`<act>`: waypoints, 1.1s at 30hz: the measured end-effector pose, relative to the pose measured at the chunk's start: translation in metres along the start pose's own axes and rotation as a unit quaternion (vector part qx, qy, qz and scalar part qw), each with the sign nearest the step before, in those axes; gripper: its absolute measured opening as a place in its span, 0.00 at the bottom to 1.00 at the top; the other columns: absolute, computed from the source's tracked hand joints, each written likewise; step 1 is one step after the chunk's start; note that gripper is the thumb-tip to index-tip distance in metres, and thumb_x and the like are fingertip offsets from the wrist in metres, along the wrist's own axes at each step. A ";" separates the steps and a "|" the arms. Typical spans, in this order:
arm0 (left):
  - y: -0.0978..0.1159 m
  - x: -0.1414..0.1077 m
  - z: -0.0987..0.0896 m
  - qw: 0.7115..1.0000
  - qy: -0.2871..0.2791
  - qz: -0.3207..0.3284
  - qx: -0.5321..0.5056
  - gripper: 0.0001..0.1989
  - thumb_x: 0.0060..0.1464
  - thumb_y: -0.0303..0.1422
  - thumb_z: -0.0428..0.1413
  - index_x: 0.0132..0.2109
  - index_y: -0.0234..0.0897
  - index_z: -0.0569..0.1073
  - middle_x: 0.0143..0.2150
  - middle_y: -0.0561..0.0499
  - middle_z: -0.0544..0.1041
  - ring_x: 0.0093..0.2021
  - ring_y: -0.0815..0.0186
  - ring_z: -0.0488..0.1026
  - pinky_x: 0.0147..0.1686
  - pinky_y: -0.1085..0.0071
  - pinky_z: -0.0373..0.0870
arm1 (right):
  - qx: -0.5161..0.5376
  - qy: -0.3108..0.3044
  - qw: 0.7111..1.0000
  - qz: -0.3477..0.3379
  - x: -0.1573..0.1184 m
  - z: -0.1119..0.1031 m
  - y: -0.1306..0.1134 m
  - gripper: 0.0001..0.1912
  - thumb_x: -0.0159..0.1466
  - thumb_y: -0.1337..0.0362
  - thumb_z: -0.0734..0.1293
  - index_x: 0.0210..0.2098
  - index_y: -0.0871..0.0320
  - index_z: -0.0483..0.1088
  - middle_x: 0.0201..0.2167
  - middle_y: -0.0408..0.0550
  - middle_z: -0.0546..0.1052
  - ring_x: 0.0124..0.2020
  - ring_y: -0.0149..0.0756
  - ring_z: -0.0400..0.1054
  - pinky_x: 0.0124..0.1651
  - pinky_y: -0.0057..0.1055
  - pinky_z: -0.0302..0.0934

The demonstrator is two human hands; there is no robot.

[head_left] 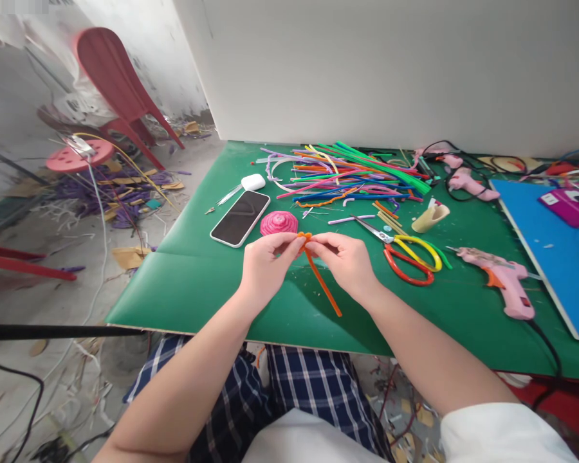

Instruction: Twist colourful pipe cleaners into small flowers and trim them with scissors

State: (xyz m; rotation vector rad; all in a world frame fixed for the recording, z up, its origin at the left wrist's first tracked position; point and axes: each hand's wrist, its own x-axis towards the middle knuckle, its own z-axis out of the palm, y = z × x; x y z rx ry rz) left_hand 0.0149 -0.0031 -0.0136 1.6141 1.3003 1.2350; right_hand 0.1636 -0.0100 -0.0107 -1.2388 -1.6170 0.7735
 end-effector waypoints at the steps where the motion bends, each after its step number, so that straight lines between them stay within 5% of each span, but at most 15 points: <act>1: 0.000 0.000 0.000 1.000 0.000 0.002 0.003 0.11 0.48 0.41 0.56 0.32 0.38 0.78 0.24 0.53 0.76 0.25 0.69 0.72 0.27 0.75 0.68 | -0.008 -0.003 1.000 -0.007 0.000 0.000 0.001 0.07 0.58 0.61 0.65 0.32 0.54 0.75 0.30 0.43 0.78 0.31 0.34 0.72 0.35 0.30 0.65; 5: -0.002 0.000 0.001 1.000 0.001 -0.002 -0.005 0.12 0.48 0.40 0.56 0.32 0.36 0.77 0.23 0.53 0.76 0.24 0.69 0.72 0.26 0.76 0.69 | -0.007 -0.014 1.000 -0.014 0.000 0.000 0.002 0.08 0.59 0.61 0.64 0.32 0.55 0.75 0.30 0.43 0.78 0.32 0.33 0.71 0.37 0.29 0.64; 14: 0.002 0.005 0.002 0.992 0.016 -0.043 -0.116 0.07 0.47 0.35 0.58 0.29 0.34 0.76 0.21 0.54 0.75 0.23 0.71 0.72 0.26 0.76 0.70 | 0.220 -0.056 0.966 0.125 0.010 -0.004 0.008 0.12 0.57 0.55 0.66 0.30 0.58 0.74 0.25 0.43 0.76 0.29 0.32 0.71 0.37 0.31 0.67; 33: -0.002 0.006 -0.001 0.993 -0.019 -0.025 -0.118 0.12 0.49 0.36 0.57 0.38 0.34 0.77 0.29 0.50 0.79 0.28 0.66 0.76 0.32 0.72 0.74 | 0.187 -0.045 0.975 0.109 0.008 -0.003 0.003 0.07 0.54 0.61 0.67 0.25 0.58 0.70 0.21 0.40 0.71 0.24 0.27 0.65 0.31 0.27 0.62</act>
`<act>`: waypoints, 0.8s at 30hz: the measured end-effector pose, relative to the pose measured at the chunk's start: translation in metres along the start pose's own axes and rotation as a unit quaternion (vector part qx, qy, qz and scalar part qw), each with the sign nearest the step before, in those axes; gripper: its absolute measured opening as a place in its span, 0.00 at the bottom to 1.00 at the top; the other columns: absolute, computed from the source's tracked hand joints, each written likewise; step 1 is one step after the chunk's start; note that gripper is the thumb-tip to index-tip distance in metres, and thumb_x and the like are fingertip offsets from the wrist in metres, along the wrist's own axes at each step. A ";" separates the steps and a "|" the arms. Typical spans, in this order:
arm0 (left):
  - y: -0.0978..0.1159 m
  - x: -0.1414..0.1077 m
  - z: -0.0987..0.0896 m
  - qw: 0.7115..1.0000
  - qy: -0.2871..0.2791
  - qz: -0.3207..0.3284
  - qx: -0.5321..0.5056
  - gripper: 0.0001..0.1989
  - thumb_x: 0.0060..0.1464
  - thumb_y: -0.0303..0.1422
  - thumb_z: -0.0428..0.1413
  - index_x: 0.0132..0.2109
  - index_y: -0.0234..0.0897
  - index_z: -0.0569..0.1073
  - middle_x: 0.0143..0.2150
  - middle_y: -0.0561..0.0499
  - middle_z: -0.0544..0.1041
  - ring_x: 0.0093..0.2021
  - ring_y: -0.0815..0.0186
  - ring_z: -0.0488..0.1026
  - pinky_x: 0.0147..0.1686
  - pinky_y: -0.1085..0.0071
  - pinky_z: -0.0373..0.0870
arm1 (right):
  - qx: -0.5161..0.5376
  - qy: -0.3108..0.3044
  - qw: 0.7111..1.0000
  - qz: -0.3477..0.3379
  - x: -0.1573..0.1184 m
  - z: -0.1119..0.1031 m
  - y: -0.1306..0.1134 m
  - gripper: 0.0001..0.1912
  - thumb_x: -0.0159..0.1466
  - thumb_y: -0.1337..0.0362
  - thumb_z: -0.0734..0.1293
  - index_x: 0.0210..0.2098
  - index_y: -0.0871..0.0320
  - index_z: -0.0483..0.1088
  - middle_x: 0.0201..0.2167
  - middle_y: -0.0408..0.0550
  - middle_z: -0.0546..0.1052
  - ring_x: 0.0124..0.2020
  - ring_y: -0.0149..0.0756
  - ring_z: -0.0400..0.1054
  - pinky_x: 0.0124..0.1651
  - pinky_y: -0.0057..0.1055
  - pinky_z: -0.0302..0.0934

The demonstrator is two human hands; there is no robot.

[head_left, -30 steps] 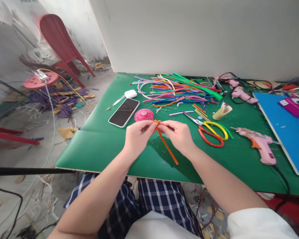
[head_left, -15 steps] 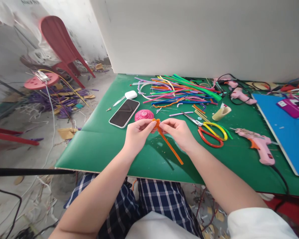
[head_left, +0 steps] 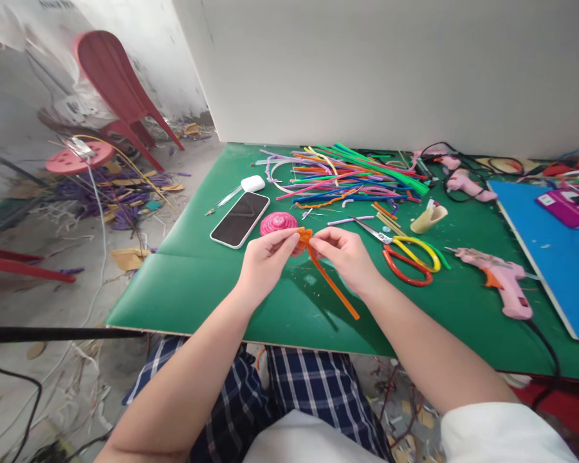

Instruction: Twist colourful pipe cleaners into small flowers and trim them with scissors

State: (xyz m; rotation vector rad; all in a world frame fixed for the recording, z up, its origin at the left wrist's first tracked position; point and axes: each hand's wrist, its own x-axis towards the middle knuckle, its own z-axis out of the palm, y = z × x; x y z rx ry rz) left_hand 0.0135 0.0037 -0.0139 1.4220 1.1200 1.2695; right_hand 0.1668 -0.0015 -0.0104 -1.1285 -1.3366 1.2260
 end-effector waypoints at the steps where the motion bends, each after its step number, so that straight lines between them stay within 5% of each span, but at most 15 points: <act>1: 0.000 0.000 -0.001 1.000 -0.006 0.000 -0.002 0.12 0.49 0.37 0.57 0.38 0.34 0.78 0.30 0.49 0.79 0.29 0.66 0.76 0.32 0.71 0.74 | 0.006 0.000 1.000 0.004 0.000 0.000 0.000 0.07 0.54 0.61 0.67 0.25 0.58 0.70 0.21 0.40 0.71 0.24 0.27 0.65 0.31 0.27 0.62; 8: -0.006 -0.001 -0.001 0.999 -0.016 0.043 0.000 0.18 0.44 0.33 0.61 0.46 0.40 0.75 0.39 0.50 0.79 0.39 0.63 0.76 0.41 0.68 0.74 | 0.014 -0.009 1.000 0.016 -0.001 0.002 0.000 0.09 0.52 0.58 0.69 0.25 0.58 0.70 0.20 0.40 0.71 0.24 0.28 0.65 0.32 0.28 0.63; 24: -0.001 -0.001 0.003 0.994 0.023 -0.039 -0.103 0.12 0.41 0.32 0.62 0.37 0.39 0.77 0.25 0.53 0.76 0.28 0.68 0.74 0.34 0.70 0.73 | -0.075 0.021 0.997 -0.027 -0.001 0.002 0.003 0.08 0.54 0.59 0.67 0.29 0.57 0.70 0.26 0.42 0.74 0.27 0.30 0.67 0.32 0.29 0.64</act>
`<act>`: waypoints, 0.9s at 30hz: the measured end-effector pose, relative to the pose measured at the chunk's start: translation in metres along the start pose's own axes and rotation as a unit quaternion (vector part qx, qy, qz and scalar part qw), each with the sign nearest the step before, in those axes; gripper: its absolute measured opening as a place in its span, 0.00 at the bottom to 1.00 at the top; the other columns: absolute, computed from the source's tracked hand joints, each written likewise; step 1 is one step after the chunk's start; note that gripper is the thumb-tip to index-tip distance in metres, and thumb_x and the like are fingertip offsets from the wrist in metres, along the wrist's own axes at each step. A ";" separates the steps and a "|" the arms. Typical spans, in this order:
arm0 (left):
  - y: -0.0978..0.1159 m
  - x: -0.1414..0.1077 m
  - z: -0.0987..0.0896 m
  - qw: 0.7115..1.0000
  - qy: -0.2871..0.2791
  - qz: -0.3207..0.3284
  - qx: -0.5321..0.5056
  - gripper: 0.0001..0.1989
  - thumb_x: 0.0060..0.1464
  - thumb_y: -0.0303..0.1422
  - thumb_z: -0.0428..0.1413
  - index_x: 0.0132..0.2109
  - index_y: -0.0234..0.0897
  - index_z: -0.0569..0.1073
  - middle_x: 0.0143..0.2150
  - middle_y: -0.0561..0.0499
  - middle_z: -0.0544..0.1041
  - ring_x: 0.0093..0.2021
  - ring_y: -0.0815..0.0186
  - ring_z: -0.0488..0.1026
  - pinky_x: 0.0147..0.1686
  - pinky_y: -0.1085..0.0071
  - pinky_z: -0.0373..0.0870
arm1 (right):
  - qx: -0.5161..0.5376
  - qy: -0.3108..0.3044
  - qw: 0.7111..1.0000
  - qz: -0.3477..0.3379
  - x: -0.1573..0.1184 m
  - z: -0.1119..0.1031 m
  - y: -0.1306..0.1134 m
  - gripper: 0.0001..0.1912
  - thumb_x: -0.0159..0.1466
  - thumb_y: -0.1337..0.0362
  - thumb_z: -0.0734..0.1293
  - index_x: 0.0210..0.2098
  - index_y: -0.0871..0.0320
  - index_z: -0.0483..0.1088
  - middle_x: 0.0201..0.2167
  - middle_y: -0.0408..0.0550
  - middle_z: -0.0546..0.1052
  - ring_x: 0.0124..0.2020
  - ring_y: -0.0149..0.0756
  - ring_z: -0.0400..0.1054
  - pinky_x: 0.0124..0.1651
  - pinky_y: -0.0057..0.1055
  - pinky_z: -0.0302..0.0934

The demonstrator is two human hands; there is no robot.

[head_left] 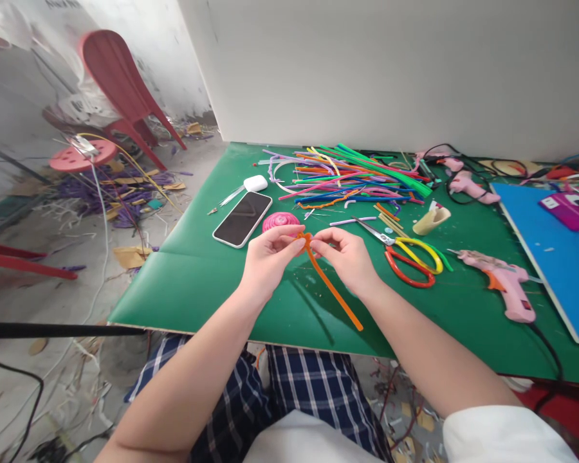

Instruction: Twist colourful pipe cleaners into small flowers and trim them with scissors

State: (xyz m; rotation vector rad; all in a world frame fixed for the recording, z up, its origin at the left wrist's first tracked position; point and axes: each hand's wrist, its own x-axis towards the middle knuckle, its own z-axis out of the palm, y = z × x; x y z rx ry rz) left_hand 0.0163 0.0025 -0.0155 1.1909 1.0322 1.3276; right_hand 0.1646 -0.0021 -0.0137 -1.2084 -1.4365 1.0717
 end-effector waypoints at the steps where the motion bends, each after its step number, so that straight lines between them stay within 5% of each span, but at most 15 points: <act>1: 0.000 0.000 0.001 1.000 0.001 -0.002 -0.004 0.11 0.41 0.32 0.62 0.37 0.39 0.77 0.25 0.54 0.76 0.28 0.68 0.74 0.34 0.70 0.73 | -0.015 0.003 1.000 -0.007 -0.001 0.001 0.000 0.08 0.55 0.59 0.66 0.29 0.57 0.70 0.26 0.42 0.74 0.27 0.30 0.67 0.32 0.29 0.64; 27: -0.003 -0.003 0.005 0.999 0.006 -0.012 -0.044 0.13 0.43 0.33 0.62 0.39 0.38 0.74 0.29 0.52 0.77 0.30 0.67 0.75 0.35 0.69 0.73 | -0.239 0.078 0.941 -0.225 -0.008 0.003 0.004 0.07 0.61 0.61 0.63 0.32 0.52 0.73 0.31 0.45 0.78 0.34 0.36 0.70 0.42 0.35 0.63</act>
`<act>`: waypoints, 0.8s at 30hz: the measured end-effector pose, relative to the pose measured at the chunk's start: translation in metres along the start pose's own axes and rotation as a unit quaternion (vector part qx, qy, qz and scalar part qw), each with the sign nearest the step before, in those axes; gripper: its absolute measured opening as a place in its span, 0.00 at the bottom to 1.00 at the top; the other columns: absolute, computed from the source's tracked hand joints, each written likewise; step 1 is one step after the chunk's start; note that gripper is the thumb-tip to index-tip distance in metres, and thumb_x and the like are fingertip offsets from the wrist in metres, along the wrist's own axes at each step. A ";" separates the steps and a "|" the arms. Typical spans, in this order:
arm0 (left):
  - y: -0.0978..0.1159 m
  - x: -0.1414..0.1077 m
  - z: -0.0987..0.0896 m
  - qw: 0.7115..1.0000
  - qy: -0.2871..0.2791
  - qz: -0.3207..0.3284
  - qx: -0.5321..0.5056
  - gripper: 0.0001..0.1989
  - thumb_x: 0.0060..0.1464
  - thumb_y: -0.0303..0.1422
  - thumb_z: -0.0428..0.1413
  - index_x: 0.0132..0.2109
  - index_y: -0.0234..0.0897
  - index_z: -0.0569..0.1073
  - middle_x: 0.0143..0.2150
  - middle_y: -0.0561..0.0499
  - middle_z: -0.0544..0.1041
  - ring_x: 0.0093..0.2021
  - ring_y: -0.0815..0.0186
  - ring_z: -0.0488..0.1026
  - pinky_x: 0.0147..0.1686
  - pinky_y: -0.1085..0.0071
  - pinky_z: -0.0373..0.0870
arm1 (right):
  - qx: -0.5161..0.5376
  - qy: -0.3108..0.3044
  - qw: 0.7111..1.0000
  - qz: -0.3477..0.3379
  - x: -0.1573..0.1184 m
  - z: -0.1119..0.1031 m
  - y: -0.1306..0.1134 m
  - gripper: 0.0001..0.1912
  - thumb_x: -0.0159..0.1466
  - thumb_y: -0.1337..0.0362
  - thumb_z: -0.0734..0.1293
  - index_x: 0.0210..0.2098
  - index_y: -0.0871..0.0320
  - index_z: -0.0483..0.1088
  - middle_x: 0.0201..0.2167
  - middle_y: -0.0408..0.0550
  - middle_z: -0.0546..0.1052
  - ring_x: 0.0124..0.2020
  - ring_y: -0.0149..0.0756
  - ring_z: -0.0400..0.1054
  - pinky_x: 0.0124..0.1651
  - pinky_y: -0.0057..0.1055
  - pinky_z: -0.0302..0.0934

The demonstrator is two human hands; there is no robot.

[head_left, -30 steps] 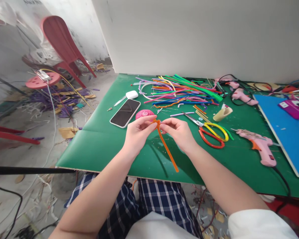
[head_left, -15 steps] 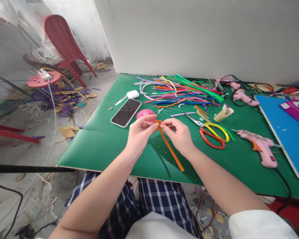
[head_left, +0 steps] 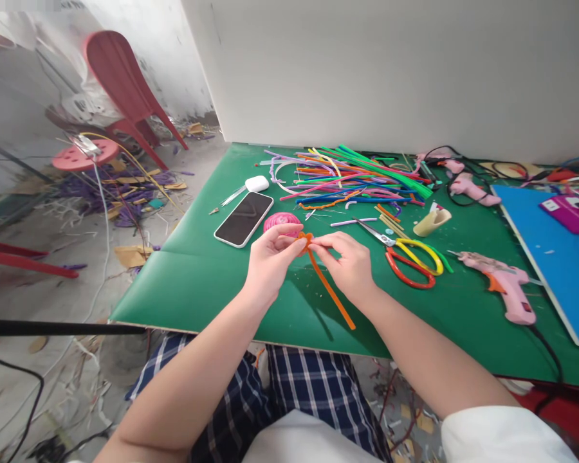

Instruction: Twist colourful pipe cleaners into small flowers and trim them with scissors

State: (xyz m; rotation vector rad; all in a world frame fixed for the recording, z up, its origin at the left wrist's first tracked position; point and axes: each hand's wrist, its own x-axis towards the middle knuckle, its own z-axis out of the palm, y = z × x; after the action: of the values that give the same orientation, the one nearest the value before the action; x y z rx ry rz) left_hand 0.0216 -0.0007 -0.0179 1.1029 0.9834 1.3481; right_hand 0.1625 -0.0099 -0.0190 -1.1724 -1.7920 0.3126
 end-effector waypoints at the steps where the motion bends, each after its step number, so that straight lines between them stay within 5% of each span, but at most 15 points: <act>1: 0.001 0.000 0.000 1.000 -0.001 -0.002 -0.001 0.13 0.42 0.32 0.62 0.39 0.38 0.74 0.29 0.52 0.77 0.30 0.67 0.75 0.35 0.69 0.73 | -0.001 0.000 1.000 -0.001 0.000 0.000 0.000 0.07 0.61 0.61 0.63 0.32 0.52 0.73 0.31 0.45 0.78 0.34 0.36 0.70 0.41 0.35 0.64; 9: 0.003 0.007 -0.008 0.997 -0.007 -0.063 -0.043 0.11 0.41 0.33 0.63 0.34 0.36 0.72 0.27 0.53 0.76 0.25 0.71 0.72 0.29 0.74 0.69 | -0.021 -0.016 0.997 -0.073 0.006 -0.004 0.006 0.10 0.62 0.64 0.62 0.42 0.50 0.71 0.40 0.46 0.76 0.43 0.37 0.68 0.48 0.38 0.61; 13: 0.004 0.007 -0.010 0.994 -0.036 -0.098 -0.024 0.13 0.40 0.37 0.63 0.34 0.34 0.75 0.27 0.50 0.77 0.28 0.68 0.74 0.29 0.74 0.69 | -0.013 -0.019 0.996 -0.092 0.006 -0.004 0.006 0.07 0.61 0.63 0.63 0.36 0.50 0.73 0.38 0.46 0.76 0.43 0.37 0.67 0.49 0.39 0.60; 17: 0.006 0.005 -0.009 0.990 -0.085 -0.096 0.050 0.15 0.46 0.44 0.58 0.31 0.34 0.76 0.26 0.48 0.77 0.26 0.68 0.73 0.27 0.73 0.68 | 0.071 -0.014 0.996 0.044 0.007 -0.004 0.005 0.06 0.59 0.59 0.65 0.31 0.53 0.73 0.33 0.46 0.77 0.37 0.37 0.69 0.43 0.37 0.64; 20: 0.007 0.004 -0.007 0.988 -0.070 -0.041 0.133 0.15 0.45 0.44 0.58 0.33 0.35 0.77 0.30 0.48 0.77 0.29 0.67 0.72 0.26 0.74 0.67 | 0.173 -0.031 0.967 0.184 0.009 -0.003 0.005 0.10 0.55 0.55 0.67 0.30 0.56 0.72 0.29 0.45 0.77 0.30 0.34 0.70 0.35 0.32 0.65; 24: 0.004 0.004 -0.006 0.993 -0.049 -0.050 0.096 0.15 0.42 0.41 0.61 0.33 0.34 0.76 0.29 0.49 0.77 0.29 0.67 0.72 0.28 0.74 0.67 | 0.266 -0.053 0.931 0.243 0.010 -0.001 0.006 0.11 0.53 0.55 0.69 0.28 0.58 0.73 0.26 0.44 0.76 0.28 0.32 0.70 0.33 0.31 0.66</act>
State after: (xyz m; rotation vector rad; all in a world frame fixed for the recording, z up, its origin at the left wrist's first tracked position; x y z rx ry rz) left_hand 0.0150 0.0036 -0.0153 1.2355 1.0971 1.1265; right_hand 0.1661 0.0009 -0.0171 -1.1909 -1.3479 1.0973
